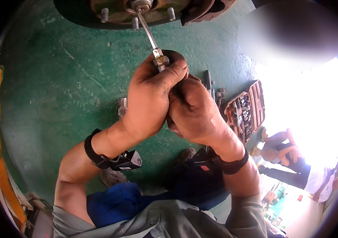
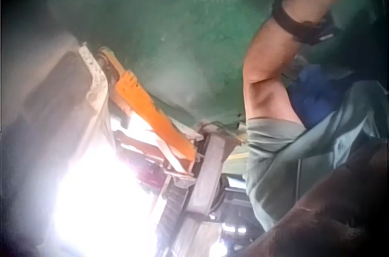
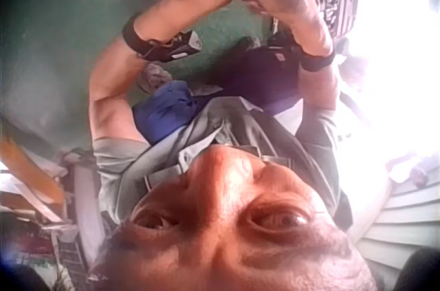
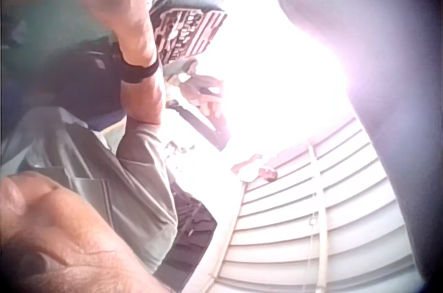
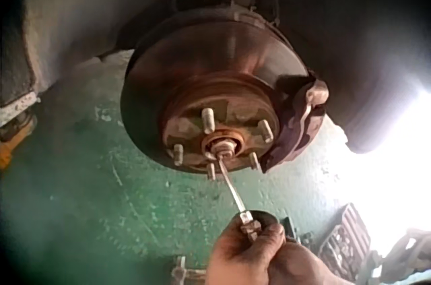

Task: The person removes a brake caliper from a car wheel hub using a powered impact driver, handles the caliper to clear the rotor, and uses a hammer and a punch tool to tap at the hub assembly.

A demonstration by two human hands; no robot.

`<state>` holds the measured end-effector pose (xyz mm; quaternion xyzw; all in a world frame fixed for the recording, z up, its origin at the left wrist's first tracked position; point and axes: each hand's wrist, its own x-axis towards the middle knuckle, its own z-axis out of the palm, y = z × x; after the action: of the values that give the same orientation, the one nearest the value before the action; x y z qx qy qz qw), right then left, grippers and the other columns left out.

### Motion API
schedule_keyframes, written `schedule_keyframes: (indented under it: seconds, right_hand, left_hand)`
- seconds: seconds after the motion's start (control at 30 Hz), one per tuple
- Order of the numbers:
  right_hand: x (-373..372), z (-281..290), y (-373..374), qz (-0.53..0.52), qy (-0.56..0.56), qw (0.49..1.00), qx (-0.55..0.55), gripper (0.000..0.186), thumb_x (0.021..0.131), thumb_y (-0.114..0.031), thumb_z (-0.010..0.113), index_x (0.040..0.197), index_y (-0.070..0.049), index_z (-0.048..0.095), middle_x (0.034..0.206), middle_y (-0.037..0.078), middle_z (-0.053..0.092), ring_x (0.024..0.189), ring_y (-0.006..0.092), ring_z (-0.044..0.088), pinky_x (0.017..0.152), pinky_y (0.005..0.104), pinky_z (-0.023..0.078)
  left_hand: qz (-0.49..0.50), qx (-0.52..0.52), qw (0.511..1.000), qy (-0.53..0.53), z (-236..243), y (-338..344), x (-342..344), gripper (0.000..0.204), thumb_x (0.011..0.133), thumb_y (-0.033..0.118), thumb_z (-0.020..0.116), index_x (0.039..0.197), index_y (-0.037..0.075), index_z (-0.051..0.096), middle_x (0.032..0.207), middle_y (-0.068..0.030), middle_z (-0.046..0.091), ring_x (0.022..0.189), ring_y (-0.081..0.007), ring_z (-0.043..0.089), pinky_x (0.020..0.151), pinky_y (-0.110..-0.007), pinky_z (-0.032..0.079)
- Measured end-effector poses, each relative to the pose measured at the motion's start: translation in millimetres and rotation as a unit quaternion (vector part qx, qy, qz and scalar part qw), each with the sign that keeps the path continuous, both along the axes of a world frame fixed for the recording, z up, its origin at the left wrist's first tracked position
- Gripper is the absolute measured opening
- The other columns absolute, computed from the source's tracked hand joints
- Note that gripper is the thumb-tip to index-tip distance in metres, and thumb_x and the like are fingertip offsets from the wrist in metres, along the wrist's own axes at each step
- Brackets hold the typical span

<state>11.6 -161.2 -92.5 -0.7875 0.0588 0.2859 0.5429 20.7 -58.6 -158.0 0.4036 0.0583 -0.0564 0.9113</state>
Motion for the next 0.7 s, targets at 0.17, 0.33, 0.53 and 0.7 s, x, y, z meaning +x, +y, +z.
schedule_keyframes:
  seconds: [0.17,0.33,0.53,0.7]
  right_hand:
    - [4.2,-4.3,-2.8,0.001,0.011,1.0,-0.011,0.011,0.099,-0.008,0.048,0.092,0.001,0.052,0.064,0.004,0.054,0.047,0.0116,0.055,0.04,0.0275,0.04]
    - [-6.9,0.7,21.2,-0.051,-0.024,0.997,-0.047,0.014,0.097,-0.009,0.048,0.089,0.001,0.053,0.063,0.004,0.054,0.048,0.0127,0.057,0.044,0.0293,0.044]
    - [4.1,0.4,-5.8,0.048,-0.055,0.997,-0.028,0.011,0.095,-0.004,0.047,0.087,0.001,0.053,0.064,0.004,0.056,0.048,0.0125,0.056,0.044,0.0293,0.043]
    - [15.5,13.2,-6.4,0.068,0.001,0.995,-0.08,0.015,0.097,-0.005,0.044,0.086,0.0,0.052,0.06,0.003,0.054,0.045,0.0116,0.054,0.04,0.0279,0.039]
  left_hand:
    - [0.038,0.009,0.999,-0.002,-0.1,-2.2,3.6,0.007,0.091,0.006,0.062,0.093,0.001,0.059,0.079,-0.0037,0.062,0.072,-0.012,0.056,0.068,-0.029,0.047]
    - [-0.032,-0.077,0.996,0.013,-1.5,12.8,2.1,0.004,0.091,0.004,0.061,0.089,0.002,0.06,0.078,-0.0035,0.063,0.072,-0.0117,0.057,0.068,-0.028,0.047]
    - [0.016,-0.012,1.0,-0.016,-3.2,-2.2,1.7,0.006,0.097,0.004,0.059,0.096,-0.001,0.062,0.084,-0.0031,0.063,0.077,-0.0114,0.058,0.074,-0.026,0.048]
    - [0.049,0.029,0.998,-0.027,-3.2,-10.8,6.3,0.006,0.096,0.005,0.06,0.093,0.0,0.062,0.082,-0.0019,0.062,0.078,-0.0099,0.057,0.073,-0.025,0.046]
